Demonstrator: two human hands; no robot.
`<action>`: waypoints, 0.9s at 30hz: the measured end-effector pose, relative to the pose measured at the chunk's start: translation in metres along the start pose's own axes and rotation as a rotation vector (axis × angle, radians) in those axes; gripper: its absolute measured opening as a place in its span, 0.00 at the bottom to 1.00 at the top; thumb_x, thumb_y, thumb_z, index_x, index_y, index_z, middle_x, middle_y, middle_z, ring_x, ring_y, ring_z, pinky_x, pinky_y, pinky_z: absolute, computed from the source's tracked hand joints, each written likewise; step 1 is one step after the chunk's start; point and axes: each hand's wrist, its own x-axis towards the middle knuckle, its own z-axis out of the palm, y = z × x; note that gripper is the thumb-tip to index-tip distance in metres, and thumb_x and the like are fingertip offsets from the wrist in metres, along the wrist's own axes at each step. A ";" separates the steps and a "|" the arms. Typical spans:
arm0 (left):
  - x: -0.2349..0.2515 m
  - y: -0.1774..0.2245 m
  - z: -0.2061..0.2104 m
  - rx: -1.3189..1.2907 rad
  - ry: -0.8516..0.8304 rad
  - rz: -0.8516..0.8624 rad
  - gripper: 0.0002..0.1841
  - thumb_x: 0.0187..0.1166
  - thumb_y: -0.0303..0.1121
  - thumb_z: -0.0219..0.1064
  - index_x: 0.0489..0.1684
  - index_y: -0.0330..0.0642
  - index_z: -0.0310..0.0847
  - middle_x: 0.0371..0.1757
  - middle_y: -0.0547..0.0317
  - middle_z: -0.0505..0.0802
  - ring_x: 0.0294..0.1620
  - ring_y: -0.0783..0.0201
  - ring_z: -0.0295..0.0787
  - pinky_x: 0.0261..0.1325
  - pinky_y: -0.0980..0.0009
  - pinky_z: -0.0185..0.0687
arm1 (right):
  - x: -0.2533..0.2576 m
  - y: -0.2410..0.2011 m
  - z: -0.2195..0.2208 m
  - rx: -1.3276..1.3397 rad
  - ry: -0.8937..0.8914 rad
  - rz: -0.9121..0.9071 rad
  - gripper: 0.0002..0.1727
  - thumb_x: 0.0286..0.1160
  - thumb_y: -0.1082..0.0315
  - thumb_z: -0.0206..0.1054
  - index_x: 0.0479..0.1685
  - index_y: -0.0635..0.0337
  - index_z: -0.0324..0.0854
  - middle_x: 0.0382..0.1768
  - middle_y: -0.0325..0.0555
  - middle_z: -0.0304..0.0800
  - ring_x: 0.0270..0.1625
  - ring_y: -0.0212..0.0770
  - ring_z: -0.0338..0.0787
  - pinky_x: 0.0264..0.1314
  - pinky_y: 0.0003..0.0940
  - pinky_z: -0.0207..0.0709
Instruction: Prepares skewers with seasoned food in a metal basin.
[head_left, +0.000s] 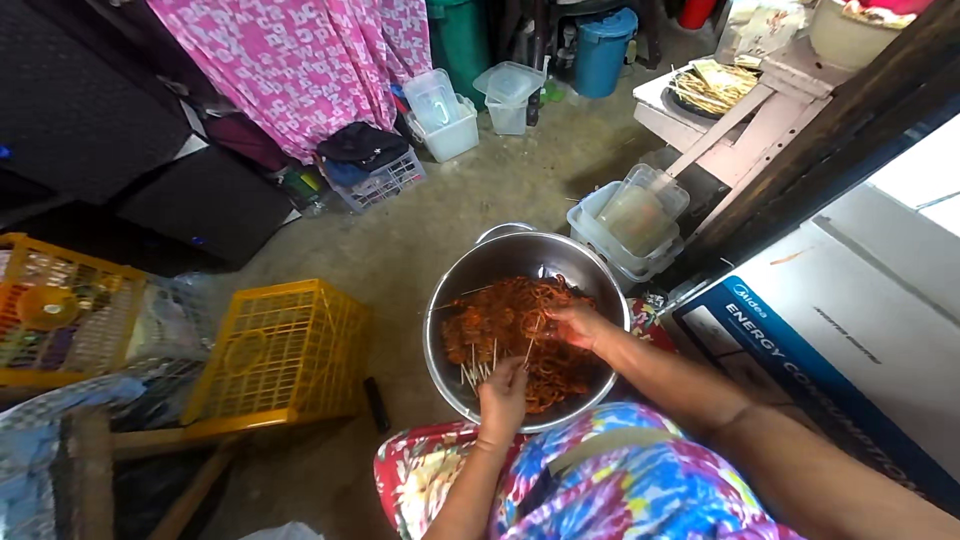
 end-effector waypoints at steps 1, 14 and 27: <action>0.000 0.000 0.000 0.000 -0.003 0.000 0.10 0.81 0.23 0.63 0.52 0.33 0.89 0.32 0.63 0.93 0.22 0.82 0.78 0.30 0.82 0.76 | 0.000 0.000 0.000 -0.003 -0.007 -0.006 0.09 0.86 0.77 0.56 0.59 0.67 0.73 0.44 0.50 0.87 0.41 0.44 0.91 0.47 0.43 0.89; 0.000 -0.001 0.000 0.015 -0.020 0.008 0.10 0.81 0.24 0.63 0.52 0.34 0.89 0.29 0.65 0.92 0.21 0.82 0.77 0.28 0.82 0.75 | 0.001 0.001 -0.001 -0.009 -0.022 -0.032 0.05 0.86 0.77 0.55 0.52 0.65 0.74 0.41 0.47 0.87 0.41 0.42 0.90 0.48 0.42 0.88; 0.000 -0.003 0.001 0.055 0.003 0.019 0.10 0.80 0.25 0.64 0.51 0.34 0.89 0.29 0.64 0.92 0.22 0.83 0.78 0.30 0.83 0.75 | -0.004 0.008 0.003 -0.068 -0.039 0.004 0.05 0.86 0.76 0.57 0.53 0.64 0.75 0.43 0.45 0.87 0.42 0.39 0.89 0.47 0.39 0.87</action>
